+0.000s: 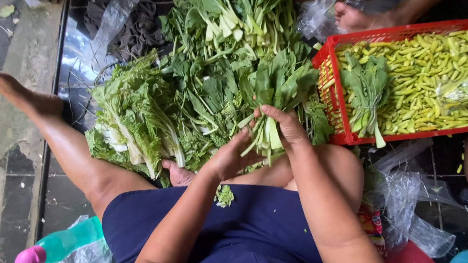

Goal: A person sitting on the floor sorts mustard greens into bunches and ties them with thin strips.

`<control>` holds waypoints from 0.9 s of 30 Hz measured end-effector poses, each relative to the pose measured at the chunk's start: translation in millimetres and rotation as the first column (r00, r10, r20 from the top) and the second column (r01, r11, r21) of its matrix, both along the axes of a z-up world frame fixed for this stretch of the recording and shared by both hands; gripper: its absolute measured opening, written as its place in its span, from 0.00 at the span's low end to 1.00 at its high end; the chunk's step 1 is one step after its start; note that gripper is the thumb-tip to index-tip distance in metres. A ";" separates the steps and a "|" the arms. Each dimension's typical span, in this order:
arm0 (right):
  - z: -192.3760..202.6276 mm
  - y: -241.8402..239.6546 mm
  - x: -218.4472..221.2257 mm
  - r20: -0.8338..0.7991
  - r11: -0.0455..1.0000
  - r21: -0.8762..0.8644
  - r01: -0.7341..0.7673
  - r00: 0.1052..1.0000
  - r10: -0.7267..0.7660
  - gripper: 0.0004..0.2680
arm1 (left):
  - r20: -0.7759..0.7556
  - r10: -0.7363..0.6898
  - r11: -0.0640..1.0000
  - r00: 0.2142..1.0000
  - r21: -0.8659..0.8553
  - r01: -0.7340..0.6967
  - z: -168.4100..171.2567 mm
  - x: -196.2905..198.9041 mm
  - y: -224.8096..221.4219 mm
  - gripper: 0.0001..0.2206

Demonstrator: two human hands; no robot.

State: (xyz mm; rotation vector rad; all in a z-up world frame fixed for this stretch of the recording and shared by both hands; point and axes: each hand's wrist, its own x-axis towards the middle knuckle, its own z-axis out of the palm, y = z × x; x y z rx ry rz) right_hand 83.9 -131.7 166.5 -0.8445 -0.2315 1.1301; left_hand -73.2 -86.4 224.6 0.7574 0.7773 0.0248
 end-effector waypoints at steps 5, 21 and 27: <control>28.3 -3.2 -1.6 -0.018 1.000 -0.029 -0.002 1.000 0.002 0.11 | -0.077 0.089 0.913 0.993 0.406 -0.050 -44.5 -15.2 1.5 0.14; 2.2 0.2 -6.8 0.021 0.992 -0.113 -0.061 0.998 0.064 0.23 | -0.526 0.109 0.549 0.843 0.739 0.390 28.3 20.9 -5.7 0.21; -1.6 0.1 2.3 0.117 0.997 -0.075 0.009 0.993 0.000 0.17 | -0.276 0.082 0.856 0.958 0.511 0.074 9.5 12.9 2.0 0.39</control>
